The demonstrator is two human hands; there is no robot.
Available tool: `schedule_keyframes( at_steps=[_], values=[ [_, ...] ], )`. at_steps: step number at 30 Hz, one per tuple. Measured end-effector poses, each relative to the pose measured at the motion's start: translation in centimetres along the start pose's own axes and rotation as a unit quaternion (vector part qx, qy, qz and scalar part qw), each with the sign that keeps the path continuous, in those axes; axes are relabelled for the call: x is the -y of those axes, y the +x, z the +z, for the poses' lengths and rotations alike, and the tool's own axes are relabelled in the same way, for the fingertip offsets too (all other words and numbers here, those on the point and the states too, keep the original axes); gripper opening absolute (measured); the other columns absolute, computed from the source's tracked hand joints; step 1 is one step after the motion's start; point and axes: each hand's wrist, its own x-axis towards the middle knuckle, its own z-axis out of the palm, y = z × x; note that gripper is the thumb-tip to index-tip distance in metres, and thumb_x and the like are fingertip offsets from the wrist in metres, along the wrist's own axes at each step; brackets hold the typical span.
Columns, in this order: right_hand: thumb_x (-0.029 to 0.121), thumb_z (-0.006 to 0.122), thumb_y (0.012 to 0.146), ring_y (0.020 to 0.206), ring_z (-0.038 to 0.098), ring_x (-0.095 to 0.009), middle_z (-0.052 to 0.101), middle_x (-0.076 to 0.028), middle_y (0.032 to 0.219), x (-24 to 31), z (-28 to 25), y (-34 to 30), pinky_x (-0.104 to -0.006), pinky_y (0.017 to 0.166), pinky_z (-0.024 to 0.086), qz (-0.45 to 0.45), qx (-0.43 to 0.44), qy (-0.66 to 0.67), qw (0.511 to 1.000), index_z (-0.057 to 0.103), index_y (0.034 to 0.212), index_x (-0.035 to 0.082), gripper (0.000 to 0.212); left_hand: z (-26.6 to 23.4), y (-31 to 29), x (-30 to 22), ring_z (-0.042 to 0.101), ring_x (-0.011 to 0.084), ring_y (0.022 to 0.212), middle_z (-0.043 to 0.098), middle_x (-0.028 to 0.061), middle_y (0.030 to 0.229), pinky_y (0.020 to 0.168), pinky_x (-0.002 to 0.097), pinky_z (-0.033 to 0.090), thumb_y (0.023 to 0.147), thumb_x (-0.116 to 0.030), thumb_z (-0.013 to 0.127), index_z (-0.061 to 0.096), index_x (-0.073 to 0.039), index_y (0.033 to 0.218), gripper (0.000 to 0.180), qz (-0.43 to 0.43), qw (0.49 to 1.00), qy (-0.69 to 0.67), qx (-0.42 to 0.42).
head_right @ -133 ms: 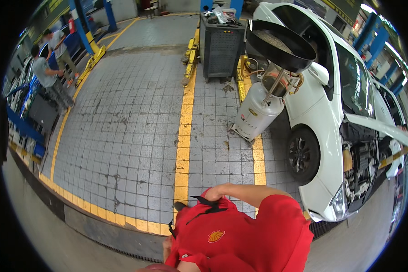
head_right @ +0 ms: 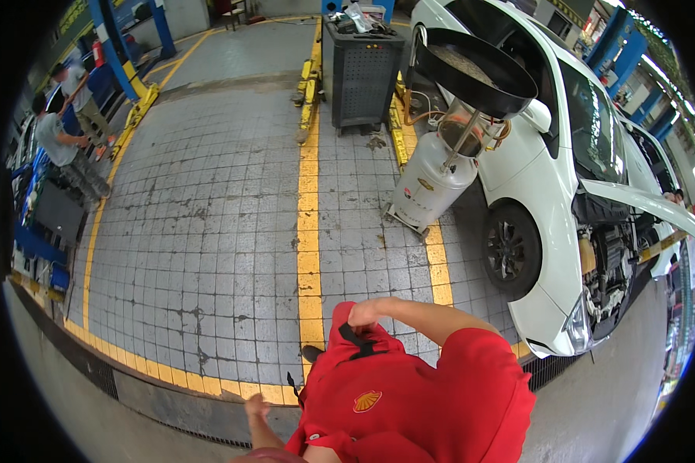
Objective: The person uses a syringe to inject fluid into the engine of a blue car. They repeatedly draw fluid from a container, walk to the car, and inject it into the engine bay multiple times.
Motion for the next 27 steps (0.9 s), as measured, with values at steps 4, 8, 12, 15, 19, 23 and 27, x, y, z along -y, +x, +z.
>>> schedule_keyframes(
  at_steps=[4, 8, 12, 15, 19, 23, 27],
  values=[
    [0.042, 0.059, 0.105, 0.082, 0.071, -0.018, 0.077, -0.005, 0.097, 1.0, -6.3, 0.6, -0.0345, 0.07, 0.059, 0.014, -0.114, 0.116, 0.987, 0.075, 0.11, 0.007, 0.039, -7.9, 11.1, -8.7, 0.052, 0.013, 0.05, 0.06, 0.001, 0.067, 0.043, 0.0302, 0.041, 0.103, -0.013, 0.067, 0.072, -0.004, 0.098, 0.011, -0.063, 0.961, -0.256, -0.078],
    [0.045, 0.062, 0.105, 0.08, 0.068, -0.014, 0.075, -0.004, 0.094, -1.9, -13.5, 4.7, -0.0311, 0.067, 0.056, 0.069, -0.165, 0.158, 0.971, 0.072, 0.106, 0.007, 0.039, -6.5, 19.8, -18.8, 0.063, 0.0161, 0.057, 0.068, 0.0054, 0.069, 0.048, 0.0304, 0.046, 0.096, -0.01, 0.07, 0.074, -0.005, 0.09, 0.009, 0.007, 0.993, -0.08, -0.083],
    [0.045, 0.065, 0.103, 0.075, 0.066, -0.015, 0.073, -0.003, 0.089, -1.1, -22.5, 12.0, -0.0326, 0.064, 0.055, 0.058, -0.17, 0.138, 0.974, 0.072, 0.101, 0.007, 0.039, -1.7, 27.0, -23.9, 0.079, 0.0385, 0.087, 0.081, 0.0186, 0.092, 0.074, 0.0477, 0.062, 0.086, -0.033, 0.077, 0.086, -0.012, 0.091, 0.023, 0.006, 0.984, 0.135, -0.119],
    [0.047, 0.063, 0.1, 0.069, 0.067, -0.017, 0.07, -0.006, 0.075, 0.3, -28.5, 16.0, -0.0363, 0.06, 0.053, 0.04, -0.193, 0.091, 0.976, 0.073, 0.088, 0.005, 0.044, 5.0, 26.4, -28.6, 0.079, 0.0285, 0.076, 0.081, 0.0108, 0.083, 0.069, 0.043, 0.063, 0.087, -0.045, 0.081, 0.086, -0.013, 0.094, 0.033, -0.088, 0.976, 0.197, 0.004],
    [0.042, 0.066, 0.1, 0.072, 0.069, -0.018, 0.072, -0.007, 0.078, 4.6, -39.1, 20.5, -0.0371, 0.065, 0.054, 0.016, -0.174, 0.087, 0.981, 0.074, 0.091, 0.004, 0.039, 9.4, 26.6, -41.2, 0.076, 0.0381, 0.107, 0.081, 0.0168, 0.106, 0.093, 0.0492, 0.059, 0.094, -0.061, 0.071, 0.085, -0.015, 0.1, 0.048, -0.078, 0.944, 0.315, 0.055],
    [0.044, 0.061, 0.101, 0.083, 0.076, -0.034, 0.077, -0.018, 0.084, 18.9, -47.9, 28.5, -0.0458, 0.078, 0.057, -0.022, -0.172, -0.221, 0.96, 0.077, 0.097, 0.002, 0.045, 3.3, 27.6, -46.9, 0.074, 0.0413, 0.111, 0.079, 0.0191, 0.113, 0.094, 0.0518, 0.058, 0.097, -0.062, 0.066, 0.08, -0.011, 0.106, 0.054, -0.102, 0.97, 0.221, 0.001],
    [0.041, 0.064, 0.102, 0.105, 0.076, -0.032, 0.08, -0.017, 0.11, 36.8, -49.3, 39.7, -0.0419, 0.089, 0.057, -0.166, -0.181, -0.09, 0.965, 0.075, 0.12, 0.004, 0.043, -3.2, 33.0, -45.5, 0.072, 0.0436, 0.115, 0.078, 0.0214, 0.119, 0.098, 0.0535, 0.057, 0.104, -0.055, 0.056, 0.076, -0.009, 0.119, 0.052, -0.165, 0.973, 0.15, -0.067]
  ],
)
